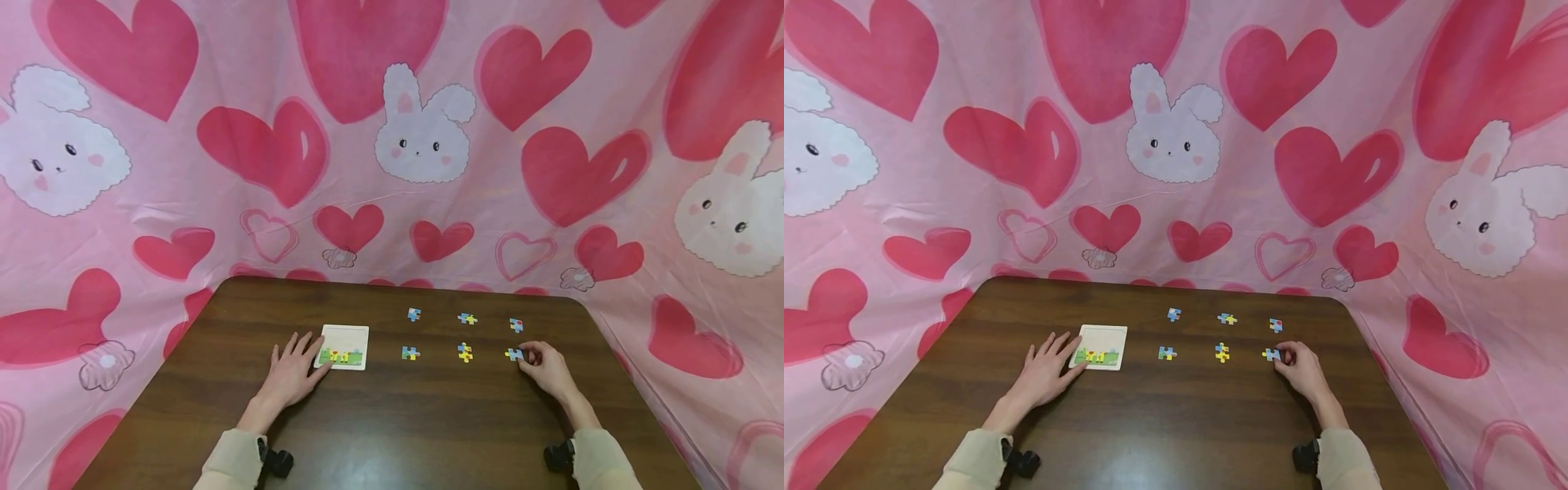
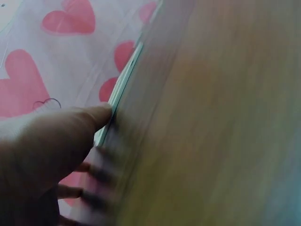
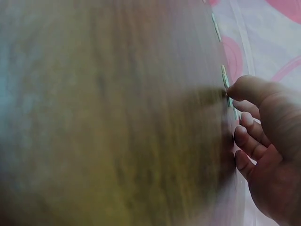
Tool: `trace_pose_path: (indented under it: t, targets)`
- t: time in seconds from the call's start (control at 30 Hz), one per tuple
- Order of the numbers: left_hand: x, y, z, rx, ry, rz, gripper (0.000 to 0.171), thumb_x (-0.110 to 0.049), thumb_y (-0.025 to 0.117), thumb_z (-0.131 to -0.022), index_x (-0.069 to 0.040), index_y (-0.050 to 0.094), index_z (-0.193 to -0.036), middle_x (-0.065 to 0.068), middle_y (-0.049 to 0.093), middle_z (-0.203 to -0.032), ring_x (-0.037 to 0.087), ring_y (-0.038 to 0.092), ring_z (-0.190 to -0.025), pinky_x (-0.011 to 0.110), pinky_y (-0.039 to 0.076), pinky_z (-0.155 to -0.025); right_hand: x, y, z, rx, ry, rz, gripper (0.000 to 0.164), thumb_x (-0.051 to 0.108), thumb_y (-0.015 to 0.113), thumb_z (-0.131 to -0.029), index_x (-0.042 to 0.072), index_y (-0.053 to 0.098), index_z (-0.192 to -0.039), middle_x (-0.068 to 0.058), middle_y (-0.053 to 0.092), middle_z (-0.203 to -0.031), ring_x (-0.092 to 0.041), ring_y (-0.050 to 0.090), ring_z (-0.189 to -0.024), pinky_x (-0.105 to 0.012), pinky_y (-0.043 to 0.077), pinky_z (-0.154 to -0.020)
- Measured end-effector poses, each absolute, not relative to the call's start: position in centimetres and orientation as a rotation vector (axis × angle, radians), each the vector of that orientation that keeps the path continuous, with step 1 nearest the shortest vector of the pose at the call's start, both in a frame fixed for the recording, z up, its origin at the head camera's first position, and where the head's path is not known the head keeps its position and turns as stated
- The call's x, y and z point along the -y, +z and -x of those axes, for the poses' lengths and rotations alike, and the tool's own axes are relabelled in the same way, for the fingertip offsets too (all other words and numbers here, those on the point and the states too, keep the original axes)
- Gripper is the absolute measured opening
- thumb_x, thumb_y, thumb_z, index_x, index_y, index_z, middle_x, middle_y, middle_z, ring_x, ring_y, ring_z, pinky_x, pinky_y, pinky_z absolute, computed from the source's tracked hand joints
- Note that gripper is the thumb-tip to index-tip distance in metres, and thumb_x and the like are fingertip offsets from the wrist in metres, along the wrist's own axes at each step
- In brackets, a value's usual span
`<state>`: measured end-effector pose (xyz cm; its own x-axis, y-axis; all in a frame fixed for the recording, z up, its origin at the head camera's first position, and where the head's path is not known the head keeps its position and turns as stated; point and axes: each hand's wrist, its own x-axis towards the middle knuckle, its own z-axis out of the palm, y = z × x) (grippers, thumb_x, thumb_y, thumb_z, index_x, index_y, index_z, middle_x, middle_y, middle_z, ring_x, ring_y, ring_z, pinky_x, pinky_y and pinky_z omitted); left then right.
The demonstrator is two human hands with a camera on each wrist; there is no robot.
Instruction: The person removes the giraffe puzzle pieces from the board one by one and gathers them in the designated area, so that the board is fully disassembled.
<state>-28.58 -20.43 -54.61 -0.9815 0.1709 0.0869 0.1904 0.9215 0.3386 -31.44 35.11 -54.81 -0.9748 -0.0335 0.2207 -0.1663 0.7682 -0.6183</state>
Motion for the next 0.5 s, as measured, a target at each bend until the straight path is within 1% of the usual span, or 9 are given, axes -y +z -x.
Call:
trace_pose_path:
  t: [0.13, 0.27, 0.5]
  targets:
    - [21.2, -54.3, 28.8, 3.033, -0.504, 0.338, 0.069, -0.048, 0.069, -0.107, -0.011, 0.053, -0.164, 0.025, 0.049, -0.169, 0.056, 0.039, -0.16, 0.085, 0.029, -0.121, -34.8, -54.9, 31.4, 2.719, 0.999, -0.173, 0.026, -0.002, 0.083, -0.089, -0.006, 0.075, -0.113, -0.006, 0.059, -0.083, 0.0, 0.045, -0.072, -0.022, 0.04, -0.067]
    - [21.8, -54.0, 28.9, 3.051, -0.505, 0.383, 0.066, -0.045, 0.069, -0.107, -0.014, 0.054, -0.163, 0.025, 0.049, -0.169, 0.054, 0.04, -0.16, 0.083, 0.031, -0.122, -33.9, -54.3, 31.3, 2.675, 1.028, -0.214, 0.029, -0.003, 0.083, -0.088, -0.006, 0.074, -0.115, -0.006, 0.06, -0.083, 0.0, 0.047, -0.073, -0.021, 0.041, -0.067]
    - [22.6, -53.8, 28.7, 3.04, -0.527, 0.418, 0.061, -0.043, 0.071, -0.106, -0.018, 0.059, -0.16, 0.026, 0.051, -0.168, 0.052, 0.044, -0.159, 0.083, 0.032, -0.122, -29.5, -52.7, 31.4, 2.644, 1.123, -0.37, 0.036, -0.004, 0.084, -0.09, -0.006, 0.072, -0.124, -0.006, 0.061, -0.085, -0.001, 0.05, -0.074, -0.021, 0.045, -0.067]
